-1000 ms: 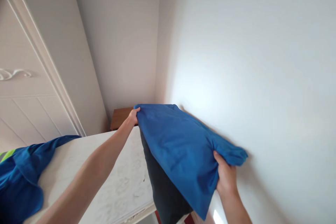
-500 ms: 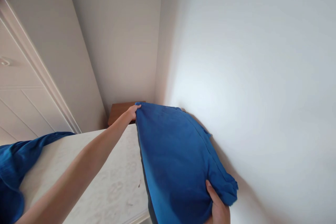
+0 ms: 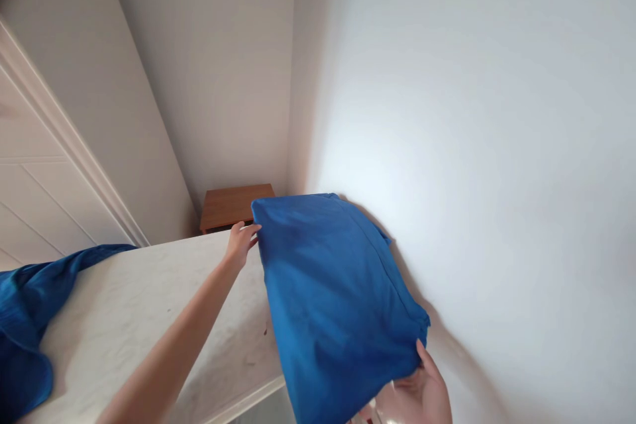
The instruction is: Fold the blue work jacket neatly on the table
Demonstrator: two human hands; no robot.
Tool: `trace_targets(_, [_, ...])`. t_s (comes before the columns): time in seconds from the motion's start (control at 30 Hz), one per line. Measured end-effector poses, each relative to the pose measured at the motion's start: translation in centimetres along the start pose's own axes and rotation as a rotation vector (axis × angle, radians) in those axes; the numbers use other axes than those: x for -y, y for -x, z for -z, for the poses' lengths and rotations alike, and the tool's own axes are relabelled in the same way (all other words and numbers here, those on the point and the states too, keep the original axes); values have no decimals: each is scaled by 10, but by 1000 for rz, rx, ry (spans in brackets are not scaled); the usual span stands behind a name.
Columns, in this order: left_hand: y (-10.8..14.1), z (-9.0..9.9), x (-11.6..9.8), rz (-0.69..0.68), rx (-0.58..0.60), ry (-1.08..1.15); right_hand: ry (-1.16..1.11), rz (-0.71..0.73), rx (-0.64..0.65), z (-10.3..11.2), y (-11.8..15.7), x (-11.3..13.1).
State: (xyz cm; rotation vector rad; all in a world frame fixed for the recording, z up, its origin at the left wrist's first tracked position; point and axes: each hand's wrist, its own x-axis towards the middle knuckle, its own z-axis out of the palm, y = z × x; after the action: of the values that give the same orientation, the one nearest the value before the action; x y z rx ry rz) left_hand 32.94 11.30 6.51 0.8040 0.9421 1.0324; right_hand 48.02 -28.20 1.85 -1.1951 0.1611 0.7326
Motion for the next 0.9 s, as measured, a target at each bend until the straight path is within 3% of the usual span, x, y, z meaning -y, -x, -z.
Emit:
trace_targets(0.07, [38, 1, 12, -148, 24, -88, 19, 88, -18, 11, -9, -4])
trace_targets(0.2, [86, 8, 42, -633, 372, -691, -88, 215, -164, 34, -23, -19])
trace_targets(0.3, [92, 22, 62, -700, 444, -964, -129, 261, -263, 47, -17, -23])
trace_targets(0.37, [89, 32, 72, -699, 439, -982, -120, 458, -373, 46, -7, -14])
trace_targets(0.43, [87, 39, 77, -683, 429, -932, -42, 707, -433, 34, 3, 3])
trace_targets(0.5, [88, 42, 80, -655, 416, -859, 164, 863, -308, 11, 5, 27])
trace_targets(0.57, [89, 43, 81, -651, 407, -796, 535, 905, -95, -18, -6, 53])
trace_targets(0.63, [89, 43, 82, -682, 404, -770, 1021, 891, -55, -45, -29, 76])
trace_targets(0.77, [87, 47, 85, -758, 444, -812, 1289, 798, -40, -75, -78, 108])
trace_targets(0.9, [85, 50, 87, -775, 451, -850, 1490, 823, -23, -81, -90, 129])
